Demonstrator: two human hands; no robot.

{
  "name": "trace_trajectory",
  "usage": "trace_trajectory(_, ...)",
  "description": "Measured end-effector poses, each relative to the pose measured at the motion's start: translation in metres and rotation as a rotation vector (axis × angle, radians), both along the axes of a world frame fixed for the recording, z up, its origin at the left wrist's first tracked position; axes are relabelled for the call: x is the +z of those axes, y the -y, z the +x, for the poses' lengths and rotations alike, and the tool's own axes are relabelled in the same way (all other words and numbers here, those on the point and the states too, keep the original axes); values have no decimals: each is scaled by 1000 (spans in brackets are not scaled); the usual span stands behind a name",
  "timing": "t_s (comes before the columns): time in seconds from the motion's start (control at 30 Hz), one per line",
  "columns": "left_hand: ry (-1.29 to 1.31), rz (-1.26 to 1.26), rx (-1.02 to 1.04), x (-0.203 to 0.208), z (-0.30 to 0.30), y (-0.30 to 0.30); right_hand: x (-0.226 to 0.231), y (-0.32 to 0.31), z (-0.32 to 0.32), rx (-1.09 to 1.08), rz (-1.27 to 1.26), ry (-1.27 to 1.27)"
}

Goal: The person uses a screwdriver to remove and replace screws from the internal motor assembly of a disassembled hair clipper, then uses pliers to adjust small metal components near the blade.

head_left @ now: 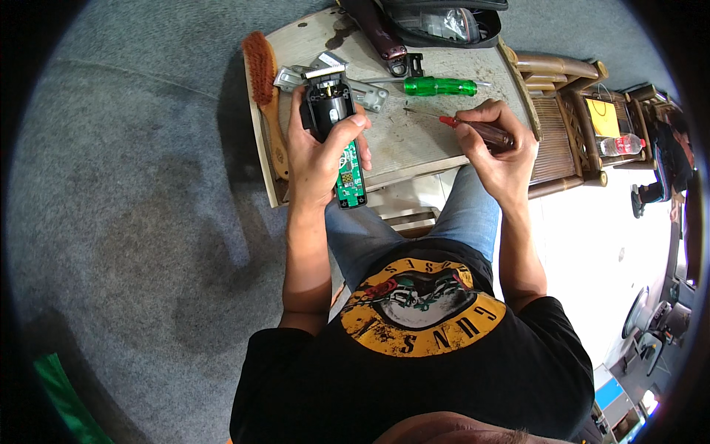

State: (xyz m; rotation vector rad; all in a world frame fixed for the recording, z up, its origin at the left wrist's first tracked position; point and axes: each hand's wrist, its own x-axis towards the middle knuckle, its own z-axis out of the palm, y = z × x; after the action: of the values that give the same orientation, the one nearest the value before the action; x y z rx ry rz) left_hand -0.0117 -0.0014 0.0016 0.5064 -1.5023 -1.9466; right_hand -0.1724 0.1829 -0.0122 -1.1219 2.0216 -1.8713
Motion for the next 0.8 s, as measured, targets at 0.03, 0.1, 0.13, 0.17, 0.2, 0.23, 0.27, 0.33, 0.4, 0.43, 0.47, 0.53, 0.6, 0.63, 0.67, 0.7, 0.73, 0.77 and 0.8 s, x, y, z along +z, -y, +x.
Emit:
trace_trajectory(0.03, 3, -6, 2, 1, 0, 0, 0, -1, -1, 10, 4, -12)
trace_trajectory(0.1, 10, -11, 3, 1, -1, 0, 0, -4, -1, 25, 17, -37)
trace_trajectory(0.13, 12, -6, 6, 1, -1, 0, 0, -4, -1, 23, 19, -45)
trace_trajectory(0.17, 14, -1, 10, 2, 0, -1, -1, -4, 0, 21, 19, -54)
trace_trajectory(0.2, 17, 3, 14, 3, 0, -2, -1, -4, 0, 20, 20, -62)
trace_trajectory(0.23, 14, 4, 14, 3, 0, -2, 0, -5, 0, 19, 23, -59)
trace_trajectory(0.27, 11, 3, 16, 3, 0, -3, 1, -5, 0, 18, 24, -57)
trace_trajectory(0.33, 3, -4, 13, 3, -1, -2, 1, -5, -2, 17, 24, -62)
trace_trajectory(0.4, -4, -16, 4, 2, -1, -1, -1, -5, -2, 16, 20, -72)
trace_trajectory(0.43, -2, -17, 5, 2, 0, -1, -2, -5, -2, 14, 15, -70)
trace_trajectory(0.47, -2, -16, 4, 1, 0, -1, -2, -5, -2, 12, 10, -69)
trace_trajectory(0.53, 1, -13, 6, 2, 0, -1, -2, -4, -2, 3, 4, -73)
trace_trajectory(0.6, 7, -8, 13, 3, 0, -2, -2, -3, -2, -7, -1, -83)
trace_trajectory(0.63, 8, -8, 12, 3, 0, -2, -2, -3, -2, -8, 4, -81)
trace_trajectory(0.67, 9, -9, 12, 3, 0, -2, -1, -3, -2, -9, 8, -80)
trace_trajectory(0.7, 9, -10, 12, 3, 0, -2, -1, -3, -2, -10, 13, -78)
trace_trajectory(0.73, 6, -11, 9, 3, 0, -2, -2, -3, -2, -15, 17, -83)
trace_trajectory(0.77, 3, -12, 6, 3, 0, -2, -3, -3, -2, -21, 20, -87)
trace_trajectory(0.8, 0, -13, 2, 3, 0, -2, -3, -3, -2, -26, 24, -91)
